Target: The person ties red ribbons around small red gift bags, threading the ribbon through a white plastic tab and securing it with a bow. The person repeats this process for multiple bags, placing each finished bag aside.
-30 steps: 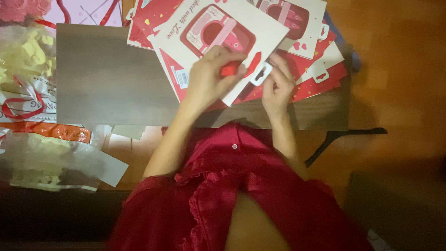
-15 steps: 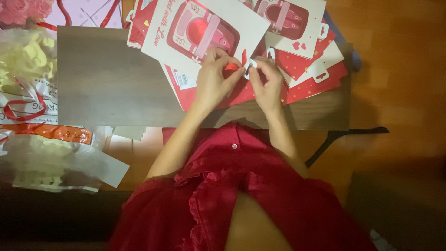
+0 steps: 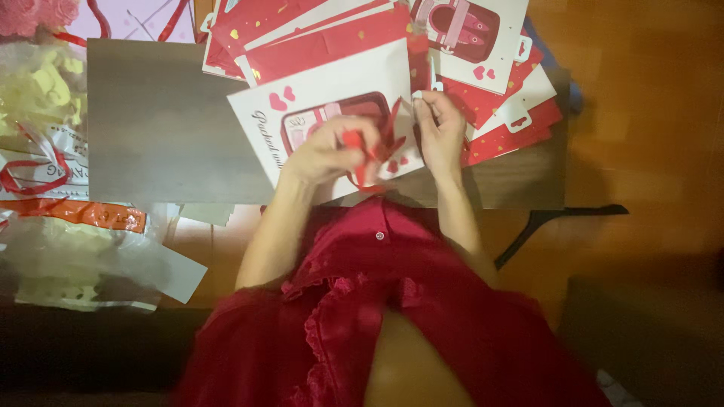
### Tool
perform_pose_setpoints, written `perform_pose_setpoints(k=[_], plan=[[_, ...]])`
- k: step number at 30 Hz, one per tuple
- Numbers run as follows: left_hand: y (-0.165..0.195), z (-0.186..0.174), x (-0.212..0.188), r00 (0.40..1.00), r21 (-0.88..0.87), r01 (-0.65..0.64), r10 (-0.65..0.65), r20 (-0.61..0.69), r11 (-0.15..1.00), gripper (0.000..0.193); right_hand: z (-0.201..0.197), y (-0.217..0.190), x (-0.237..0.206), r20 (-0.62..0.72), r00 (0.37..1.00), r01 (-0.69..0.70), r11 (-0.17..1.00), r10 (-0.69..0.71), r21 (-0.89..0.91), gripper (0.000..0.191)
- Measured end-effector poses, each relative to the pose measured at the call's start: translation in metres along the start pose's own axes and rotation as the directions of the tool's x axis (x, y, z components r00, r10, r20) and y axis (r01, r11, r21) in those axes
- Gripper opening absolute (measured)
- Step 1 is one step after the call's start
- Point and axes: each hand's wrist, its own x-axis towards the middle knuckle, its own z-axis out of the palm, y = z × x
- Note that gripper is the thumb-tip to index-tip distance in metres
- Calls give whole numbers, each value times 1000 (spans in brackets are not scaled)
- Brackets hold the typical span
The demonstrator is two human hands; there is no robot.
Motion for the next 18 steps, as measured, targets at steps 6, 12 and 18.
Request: perform_pose_setpoints(k=[6, 12, 18], plan=[[-7, -3, 10, 691, -126, -425, 232, -685, 896, 55, 4, -5, -1, -31, 999, 32, 996, -30, 81, 15], [-5, 10, 25, 700, 733, -122, 581, -415, 670, 85, 15, -16, -11, -50, 995, 83, 994, -87, -66, 16], [-22, 15, 38, 722, 985, 142, 671, -169, 95, 79, 19, -23, -15, -35, 994, 99, 982, -106, -160, 18]])
